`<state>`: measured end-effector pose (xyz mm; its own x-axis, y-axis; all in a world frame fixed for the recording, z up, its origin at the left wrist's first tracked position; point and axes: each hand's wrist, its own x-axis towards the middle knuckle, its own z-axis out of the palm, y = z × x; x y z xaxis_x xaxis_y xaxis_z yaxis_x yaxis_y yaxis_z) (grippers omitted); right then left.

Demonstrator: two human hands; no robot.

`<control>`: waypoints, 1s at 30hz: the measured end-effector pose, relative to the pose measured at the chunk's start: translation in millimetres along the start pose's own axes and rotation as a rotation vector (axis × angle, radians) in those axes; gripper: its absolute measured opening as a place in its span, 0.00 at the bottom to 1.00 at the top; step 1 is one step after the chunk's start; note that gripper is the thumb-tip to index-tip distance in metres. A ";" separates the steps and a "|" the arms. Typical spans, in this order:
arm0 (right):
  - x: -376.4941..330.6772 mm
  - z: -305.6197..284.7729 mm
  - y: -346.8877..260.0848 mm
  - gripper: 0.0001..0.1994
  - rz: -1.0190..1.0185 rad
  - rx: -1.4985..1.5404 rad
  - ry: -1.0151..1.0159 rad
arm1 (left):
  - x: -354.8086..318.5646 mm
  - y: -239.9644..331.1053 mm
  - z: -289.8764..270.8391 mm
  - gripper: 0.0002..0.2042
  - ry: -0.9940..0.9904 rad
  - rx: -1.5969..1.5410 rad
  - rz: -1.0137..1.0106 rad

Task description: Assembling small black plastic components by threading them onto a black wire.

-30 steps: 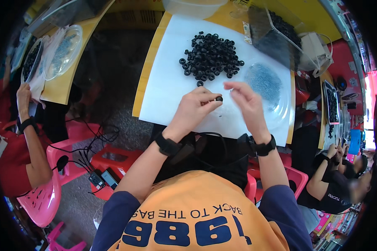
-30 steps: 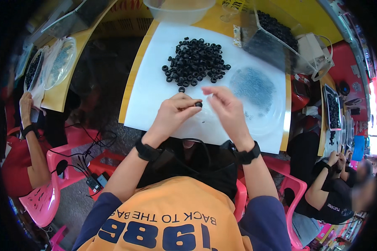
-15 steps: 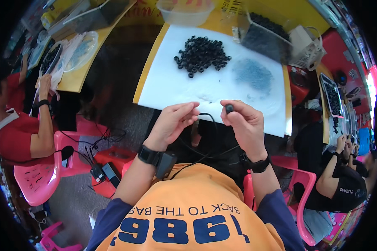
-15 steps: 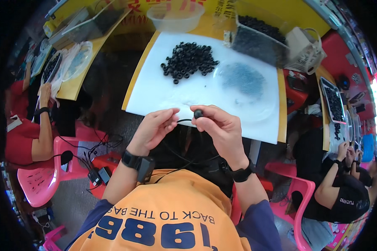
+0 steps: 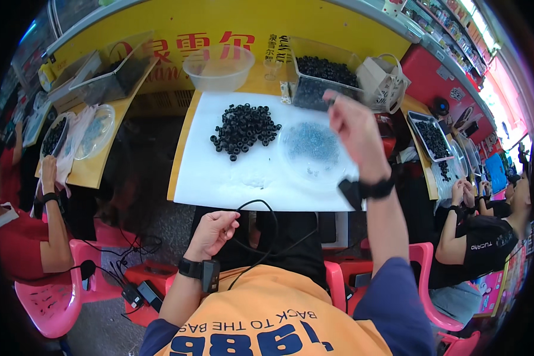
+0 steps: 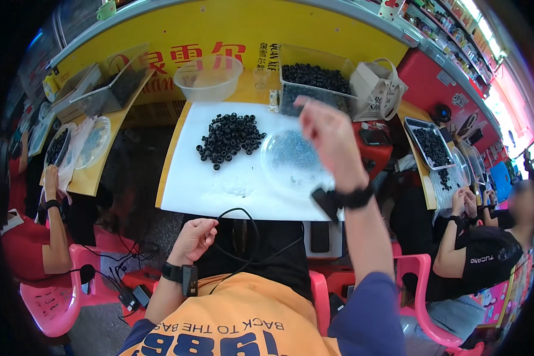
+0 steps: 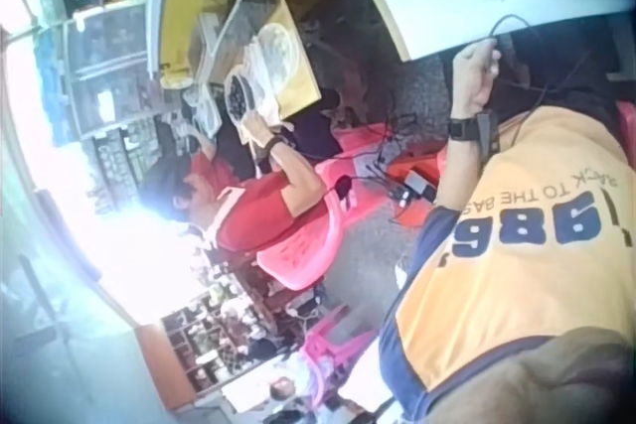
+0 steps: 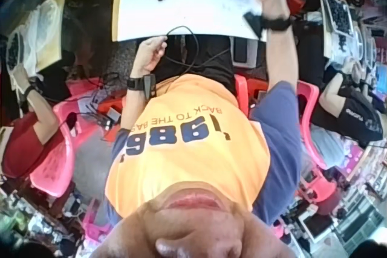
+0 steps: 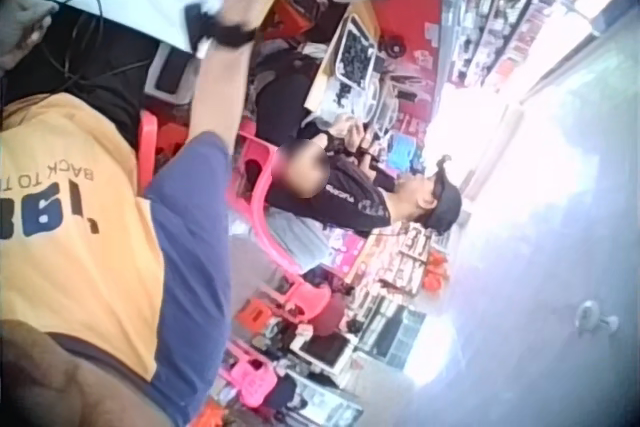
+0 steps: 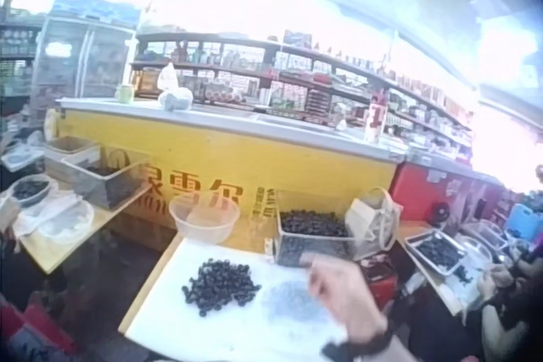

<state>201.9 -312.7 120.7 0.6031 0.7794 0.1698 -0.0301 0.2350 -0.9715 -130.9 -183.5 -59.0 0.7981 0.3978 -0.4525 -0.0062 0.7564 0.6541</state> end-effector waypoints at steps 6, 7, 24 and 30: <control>70.7 -1.9 -2.4 0.21 0.017 -0.040 0.210 | -2.0 1.2 -14.9 0.19 -0.227 -0.129 0.037; 61.3 17.0 12.6 0.19 0.034 -0.163 0.099 | -2.5 2.7 -18.0 0.22 -0.292 -0.159 0.093; 10.5 131.9 169.5 0.11 -0.405 -1.200 -0.483 | -13.8 26.8 -14.5 0.34 -0.432 -0.615 0.180; -53.1 120.6 139.5 0.12 0.140 -0.467 -0.347 | -7.9 11.8 -18.2 0.08 -0.105 -0.077 0.334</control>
<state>69.5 -251.3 -3.9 0.3204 0.9473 0.0021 0.3108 -0.1030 -0.9449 -148.3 -168.3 -58.7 0.8019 0.5772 -0.1541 -0.3192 0.6320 0.7062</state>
